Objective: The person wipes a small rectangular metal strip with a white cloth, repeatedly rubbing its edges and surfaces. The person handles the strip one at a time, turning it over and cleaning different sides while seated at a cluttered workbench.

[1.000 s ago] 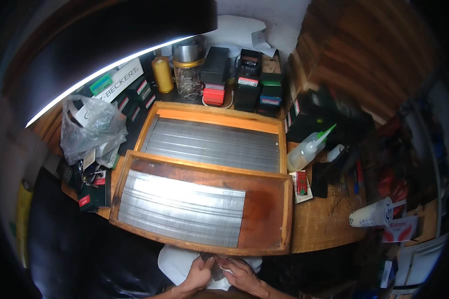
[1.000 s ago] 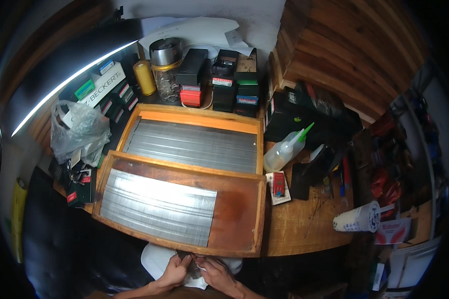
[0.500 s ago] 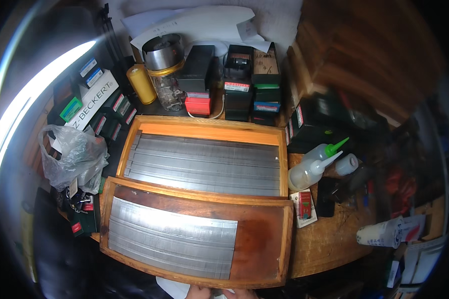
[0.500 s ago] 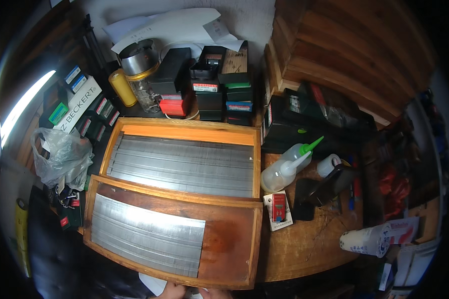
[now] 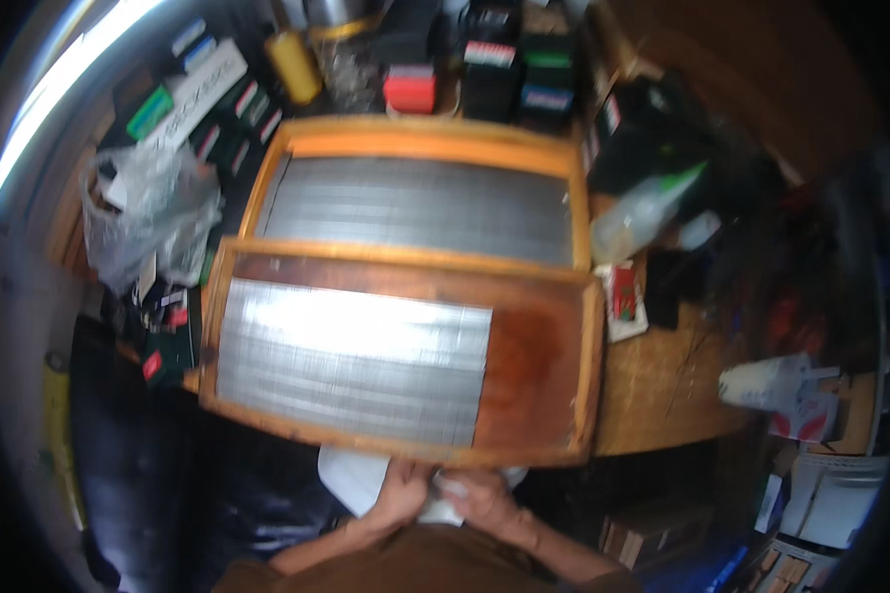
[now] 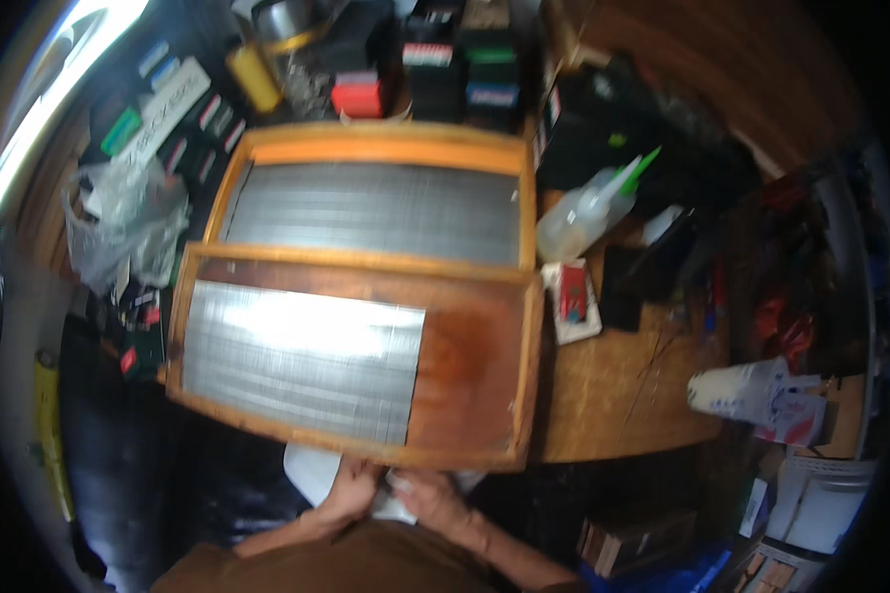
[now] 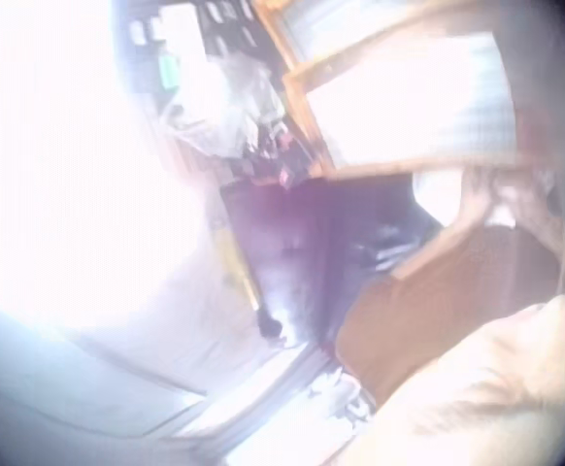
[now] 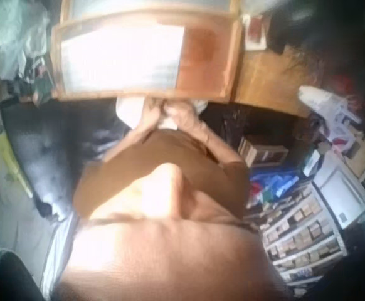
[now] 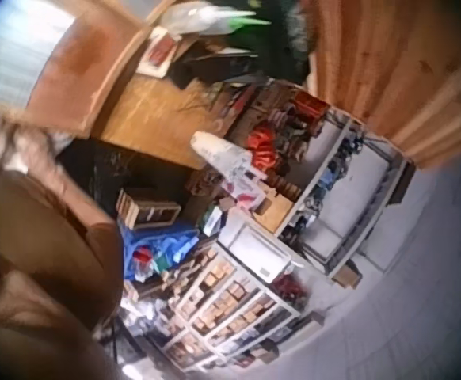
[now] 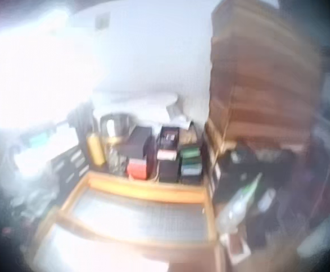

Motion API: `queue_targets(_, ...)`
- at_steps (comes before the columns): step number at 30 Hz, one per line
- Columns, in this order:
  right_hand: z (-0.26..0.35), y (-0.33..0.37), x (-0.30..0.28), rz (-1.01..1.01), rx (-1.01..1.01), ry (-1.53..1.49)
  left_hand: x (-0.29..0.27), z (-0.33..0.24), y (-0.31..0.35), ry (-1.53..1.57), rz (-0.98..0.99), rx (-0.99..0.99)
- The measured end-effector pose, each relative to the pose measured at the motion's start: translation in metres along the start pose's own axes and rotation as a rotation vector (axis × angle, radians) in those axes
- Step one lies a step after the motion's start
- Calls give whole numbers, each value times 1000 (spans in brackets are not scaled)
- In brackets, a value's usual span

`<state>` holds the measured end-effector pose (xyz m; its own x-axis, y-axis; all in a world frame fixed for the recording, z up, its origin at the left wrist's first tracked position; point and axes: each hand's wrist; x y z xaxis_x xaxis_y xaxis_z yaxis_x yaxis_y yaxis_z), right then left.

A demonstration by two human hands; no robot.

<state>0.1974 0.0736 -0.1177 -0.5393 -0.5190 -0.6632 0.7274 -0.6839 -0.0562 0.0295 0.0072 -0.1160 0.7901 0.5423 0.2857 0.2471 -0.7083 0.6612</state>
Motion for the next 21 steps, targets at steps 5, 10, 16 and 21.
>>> queue_targets(5, 24, -10, -16, -159, -25, -25, 8, -7, 4, 180, 108, 173)
queue_targets(10, 24, -10, -5, -58, -150, 68, -1, -6, 2, 302, 188, 32)
queue_targets(16, 17, -10, -27, -203, -191, 283, -2, -23, 2, 438, 184, -121)
queue_targets(21, 45, -15, -16, -22, -481, 444, 1, -27, 2, 404, 194, -115)
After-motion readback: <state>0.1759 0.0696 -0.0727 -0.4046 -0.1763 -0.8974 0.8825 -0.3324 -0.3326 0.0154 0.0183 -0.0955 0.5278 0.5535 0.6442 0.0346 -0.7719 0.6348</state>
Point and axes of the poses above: each hand's wrist, its own y-axis away from the middle knuckle, its own x-axis out of the palm, z = x × y, and after that the axes turned 15 degrees about y, right-handed
